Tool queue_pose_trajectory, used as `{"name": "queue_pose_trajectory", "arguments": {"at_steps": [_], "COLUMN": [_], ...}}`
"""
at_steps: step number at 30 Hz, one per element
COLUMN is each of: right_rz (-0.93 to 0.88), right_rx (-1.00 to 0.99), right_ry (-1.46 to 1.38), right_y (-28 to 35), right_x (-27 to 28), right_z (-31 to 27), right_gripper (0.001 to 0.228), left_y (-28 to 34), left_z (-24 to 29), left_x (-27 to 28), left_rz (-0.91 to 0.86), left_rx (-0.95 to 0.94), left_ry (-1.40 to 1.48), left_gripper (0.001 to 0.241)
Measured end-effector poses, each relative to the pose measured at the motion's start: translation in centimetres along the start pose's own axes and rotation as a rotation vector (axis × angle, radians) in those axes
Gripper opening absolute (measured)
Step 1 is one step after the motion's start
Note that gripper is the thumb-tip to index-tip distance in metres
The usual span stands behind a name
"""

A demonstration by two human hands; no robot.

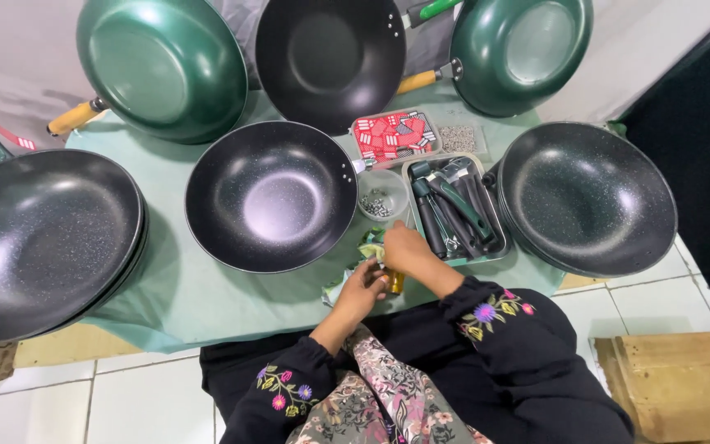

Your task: Assembling a handle onto a green wok using screws and a screwdriver.

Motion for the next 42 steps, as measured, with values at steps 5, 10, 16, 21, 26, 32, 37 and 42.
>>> {"name": "queue_pose_trajectory", "arguments": {"at_steps": [5, 10, 16, 21, 26, 32, 37, 42], "right_rz": [0.049, 0.047, 0.032, 0.424, 0.558, 0.555, 0.398, 0.448], "right_rx": [0.195, 0.268, 0.362, 0.404, 0.332, 0.338, 0.233, 0.308], "right_ry": [-0.019, -0.059, -0.188, -0.369, -0.352, -0.298, -0.183, -0.133], "right_y": [4.1, 5.1, 5.9, 2.1, -7.7, -11.0, -12.7, -14.9], "right_x": [4.0, 5.5, 7.8, 12.1, 9.2, 7.7, 7.0, 5.3], "right_z": [-2.4, -4.9, -8.2, -5.7, 1.3, 0.1, -1.3, -1.3], "right_gripper": [0.022, 0.022, 0.022, 0.026, 0.036, 0.046, 0.043, 0.046], "left_y": [3.6, 4.5, 4.5, 7.0, 7.5, 6.1, 3.2, -0.1], "left_z": [3.4, 4.3, 5.4, 10.8, 14.1, 18.0, 20.0, 18.9], "left_x": [-0.7, -1.7, 2.6, 8.7, 13.4, 14.6, 13.2, 13.4], "left_rz": [-0.007, -0.082, 0.099, 0.307, 0.428, 0.528, 0.462, 0.446], "left_rx": [0.012, -0.051, 0.008, -0.015, -0.182, -0.094, -0.098, -0.093], "left_ry": [0.106, 0.288, 0.201, -0.068, -0.267, -0.651, -0.855, -0.93], "left_gripper": [0.077, 0.07, 0.056, 0.043, 0.037, 0.034, 0.036, 0.035]}}
Point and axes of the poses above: each hand's wrist, its own y-axis away from the middle knuckle, its own x-axis out of the back of the hand, z = x × y, the point moved 5 cm from there along -y, towards the middle knuckle, and after that the axes turned 3 degrees about -x, right-handed, at the moved point
